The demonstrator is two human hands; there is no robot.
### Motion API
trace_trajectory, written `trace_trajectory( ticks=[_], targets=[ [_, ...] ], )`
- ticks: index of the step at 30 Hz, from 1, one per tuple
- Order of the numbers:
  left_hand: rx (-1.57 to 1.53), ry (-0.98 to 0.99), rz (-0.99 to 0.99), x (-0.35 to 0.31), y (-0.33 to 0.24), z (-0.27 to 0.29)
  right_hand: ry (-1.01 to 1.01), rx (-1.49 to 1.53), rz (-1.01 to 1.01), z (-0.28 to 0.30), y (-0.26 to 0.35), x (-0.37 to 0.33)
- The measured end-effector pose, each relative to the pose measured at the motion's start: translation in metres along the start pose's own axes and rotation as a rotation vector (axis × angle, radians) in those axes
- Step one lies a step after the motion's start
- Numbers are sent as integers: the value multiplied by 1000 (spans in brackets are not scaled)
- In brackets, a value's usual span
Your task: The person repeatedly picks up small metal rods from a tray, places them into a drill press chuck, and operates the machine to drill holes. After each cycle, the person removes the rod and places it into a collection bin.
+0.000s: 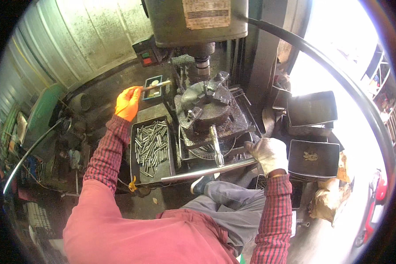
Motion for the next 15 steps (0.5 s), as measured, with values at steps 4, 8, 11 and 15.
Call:
trace_trajectory(
  ticks=[4, 8, 11, 15],
  targets=[
    [-407, 148, -38, -20, -53, -51, 42, 17, -38, 0, 1, 2],
    [-360, 189, -32, -10, -72, -85, 107, 31, -129, 3, 0, 3],
    [-91, 80, -213, -3, -52, -79, 134, 81, -150, 7, 0, 2],
    [-176, -108, 69, 8, 38, -53, 154, 64, -161, 7, 0, 2]
  ],
)
Point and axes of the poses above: each hand's wrist, its own x-axis towards the middle knuckle, its own z-axis out of the back of the hand, y = z × x, the point moved 5 cm from there along x, towards the middle knuckle, and after that the axes turned 13 degrees about x, right-handed, at the moved point
